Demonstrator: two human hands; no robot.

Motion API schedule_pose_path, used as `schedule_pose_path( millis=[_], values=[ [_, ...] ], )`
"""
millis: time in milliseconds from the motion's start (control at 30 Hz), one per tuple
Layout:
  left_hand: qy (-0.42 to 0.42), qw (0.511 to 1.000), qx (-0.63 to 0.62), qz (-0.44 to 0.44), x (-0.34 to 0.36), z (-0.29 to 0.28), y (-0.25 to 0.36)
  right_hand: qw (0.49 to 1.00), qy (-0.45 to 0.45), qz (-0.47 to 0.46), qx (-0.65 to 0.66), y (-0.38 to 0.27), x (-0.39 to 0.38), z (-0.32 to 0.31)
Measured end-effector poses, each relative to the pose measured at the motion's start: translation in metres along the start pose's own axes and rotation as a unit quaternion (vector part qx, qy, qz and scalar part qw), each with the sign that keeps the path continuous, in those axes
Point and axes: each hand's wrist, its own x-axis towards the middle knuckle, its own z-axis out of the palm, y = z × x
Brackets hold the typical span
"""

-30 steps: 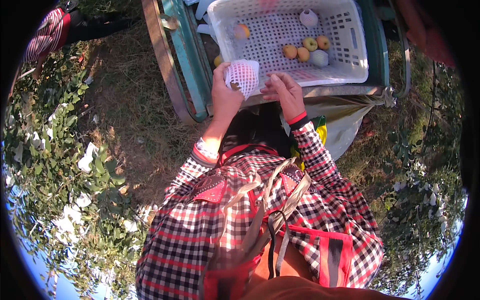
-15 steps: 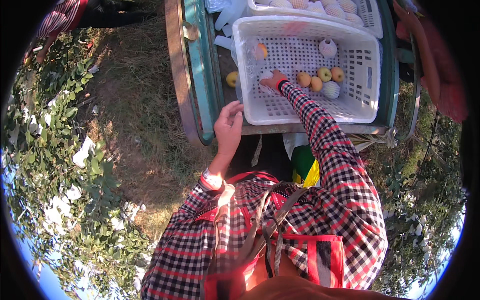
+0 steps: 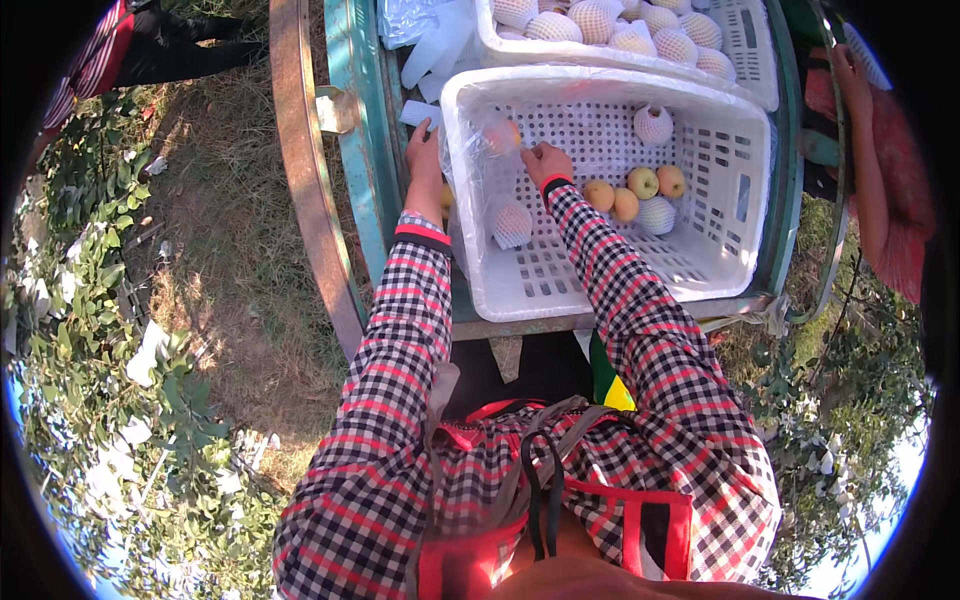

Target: The person wraps individual apples in white foam netting and places them into a white plastic crate on a green cart. The person also retrieves additional netting from a sack and continues wrapping apples one at a time.

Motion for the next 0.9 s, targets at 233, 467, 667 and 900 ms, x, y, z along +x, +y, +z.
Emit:
schedule_pose_path(
  millis=[233,467,667,900],
  values=[
    [0.059,0.939,0.314,0.125,0.05,-0.037,-0.011,0.993,-0.036,0.082,0.078,-0.064,0.051,0.025],
    [0.007,0.99,0.135,0.048,0.039,-0.034,0.009,0.961,-0.061,0.096,0.253,-0.057,0.042,0.027],
    [-0.119,0.964,-0.225,-0.076,0.029,0.004,0.02,0.642,-0.211,0.101,0.73,0.01,-0.008,-0.059],
    [0.106,0.811,0.339,0.465,-0.034,0.01,0.116,0.542,-0.325,-0.067,0.773,0.001,-0.053,-0.12]
  ],
)
